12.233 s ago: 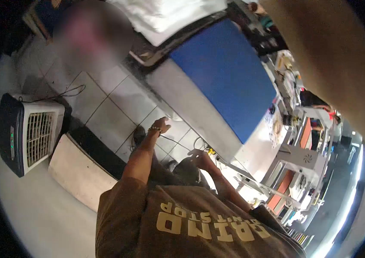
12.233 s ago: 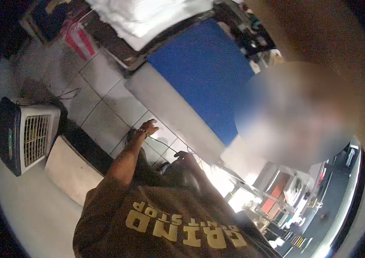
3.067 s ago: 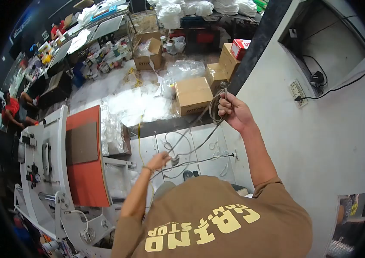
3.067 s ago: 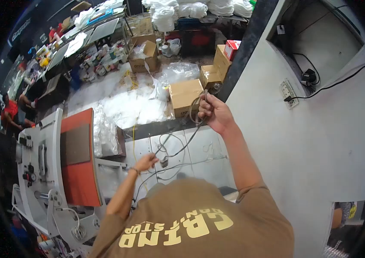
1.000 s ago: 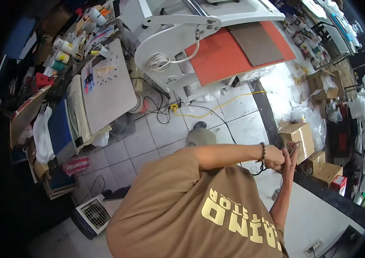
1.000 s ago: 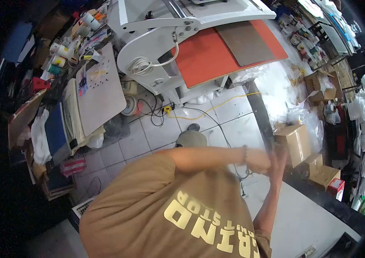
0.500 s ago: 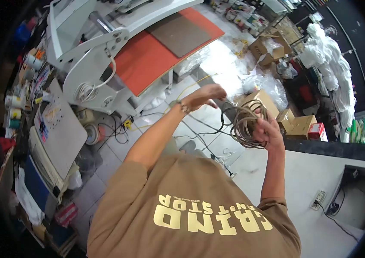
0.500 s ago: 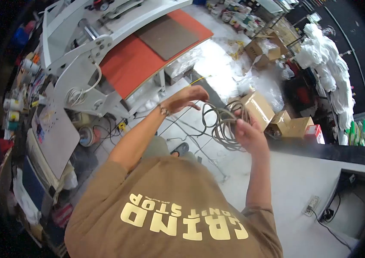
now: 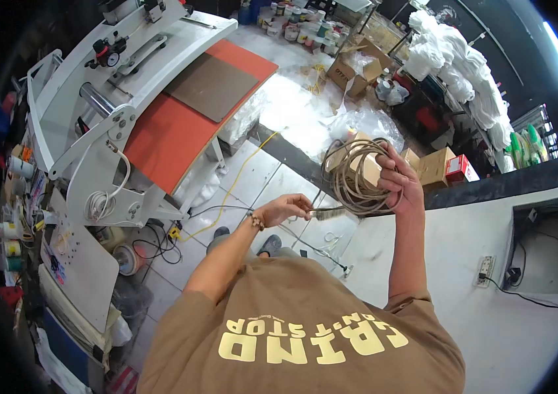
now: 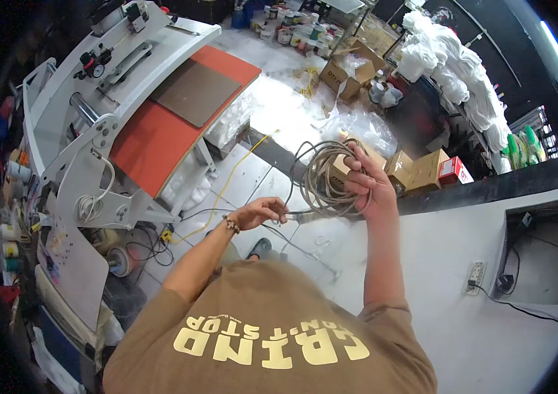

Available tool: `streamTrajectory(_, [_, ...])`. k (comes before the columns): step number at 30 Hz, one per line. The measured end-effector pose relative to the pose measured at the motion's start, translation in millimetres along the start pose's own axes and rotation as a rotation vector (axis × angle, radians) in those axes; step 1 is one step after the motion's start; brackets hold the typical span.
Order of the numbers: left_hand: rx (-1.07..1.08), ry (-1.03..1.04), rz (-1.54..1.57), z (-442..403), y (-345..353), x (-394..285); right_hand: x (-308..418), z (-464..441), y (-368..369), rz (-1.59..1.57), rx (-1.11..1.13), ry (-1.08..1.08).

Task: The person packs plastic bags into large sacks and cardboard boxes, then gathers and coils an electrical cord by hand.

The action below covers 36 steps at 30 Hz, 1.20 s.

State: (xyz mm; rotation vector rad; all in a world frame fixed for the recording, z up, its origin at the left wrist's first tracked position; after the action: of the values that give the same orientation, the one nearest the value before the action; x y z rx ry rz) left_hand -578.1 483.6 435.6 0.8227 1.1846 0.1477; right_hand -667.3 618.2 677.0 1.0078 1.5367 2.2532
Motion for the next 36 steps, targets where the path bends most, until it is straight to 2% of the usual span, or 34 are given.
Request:
streamTrajectory(1, [0.135, -0.035, 0.037, 1, 14, -14, 0, 2, 4, -0.004, -0.004, -0.002])
streamTrajectory(2, [0.155, -0.076, 0.025, 0, 24, -26, -2, 5, 9, 0.001, -0.003, 0.019])
streamTrajectory(3, [0.163, -0.021, 0.036, -5, 33, -36, -3, 7, 14, 0.009, -0.002, 0.037])
streamTrajectory(4, [0.124, 0.027, -0.065, -9, 46, -51, -4, 8, 18, 0.009, -0.007, 0.029])
streamTrajectory(6, [0.096, 0.068, -0.163, -21, 56, -61, 4, 12, 19, 0.304, -0.106, -0.159])
streamTrajectory(8, [0.114, 0.048, -0.589, -40, 50, -54, 7, 15, 14, 0.284, -0.111, -0.207])
streamTrajectory(11, [0.026, 0.049, -0.642, -41, 48, -66, 12, 19, 13, 0.318, -0.085, -0.292])
streamTrajectory(13, [0.024, 0.099, -0.614, -37, 56, -76, 16, 22, 14, 0.416, -0.087, -0.381])
streamTrajectory(16, [0.012, 0.14, -0.737, -44, 49, -70, 16, 22, 7, 0.478, -0.13, -0.43])
streamTrajectory(18, [-0.111, 0.152, -0.624, -46, 42, -70, 14, 17, 5, 0.491, -0.141, -0.469])
streamTrajectory(22, [-0.154, 0.147, -0.694, -50, 45, -72, 2, 5, 4, 0.48, -0.081, -0.495])
streamTrajectory(24, [-0.175, 0.209, -0.445, -49, 53, -79, -4, -1, 4, 0.463, -0.039, -0.517])
streamTrajectory(25, [-0.17, 0.209, -0.45, -49, 58, -84, -8, -6, 3, 0.462, -0.038, -0.525])
streamTrajectory(28, [-0.157, 0.187, 0.048, -46, 61, -92, -4, -11, 1, 0.453, -0.112, -0.724])
streamTrajectory(29, [-0.152, 0.181, 0.044, -41, 62, -94, -1, -14, -1, 0.449, -0.116, -0.731])
streamTrajectory(31, [-0.051, 0.073, -0.035, -29, 71, -91, 10, -16, 0, 0.567, -0.125, -0.844])
streamTrajectory(32, [-0.035, 0.039, -0.202, -29, 65, -70, 14, -16, 4, 0.589, -0.118, -0.907])
streamTrajectory(33, [-0.042, 0.06, -0.579, -23, 54, -60, 18, -16, 7, 0.587, -0.111, -0.917])
streamTrajectory(35, [-0.282, 0.037, -0.939, -4, 23, -45, 32, -10, 6, 0.586, -0.26, -1.015])
streamTrajectory(36, [-0.28, 0.043, -0.952, 4, 15, -33, 38, -9, 1, 0.535, -0.325, -1.048])
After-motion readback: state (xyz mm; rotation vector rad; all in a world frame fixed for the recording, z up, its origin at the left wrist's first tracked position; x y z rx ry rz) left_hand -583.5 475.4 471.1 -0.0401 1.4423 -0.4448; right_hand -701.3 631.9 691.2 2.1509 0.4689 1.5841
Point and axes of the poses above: each hand's wrist, its own z-axis away from the middle knuckle, its own y-axis out of the palm, x = y × z, the point moved 7 cm from there along -z, towards the middle knuckle, and after that the axes turned 5 degrees about -z, right-handed, at the moved point
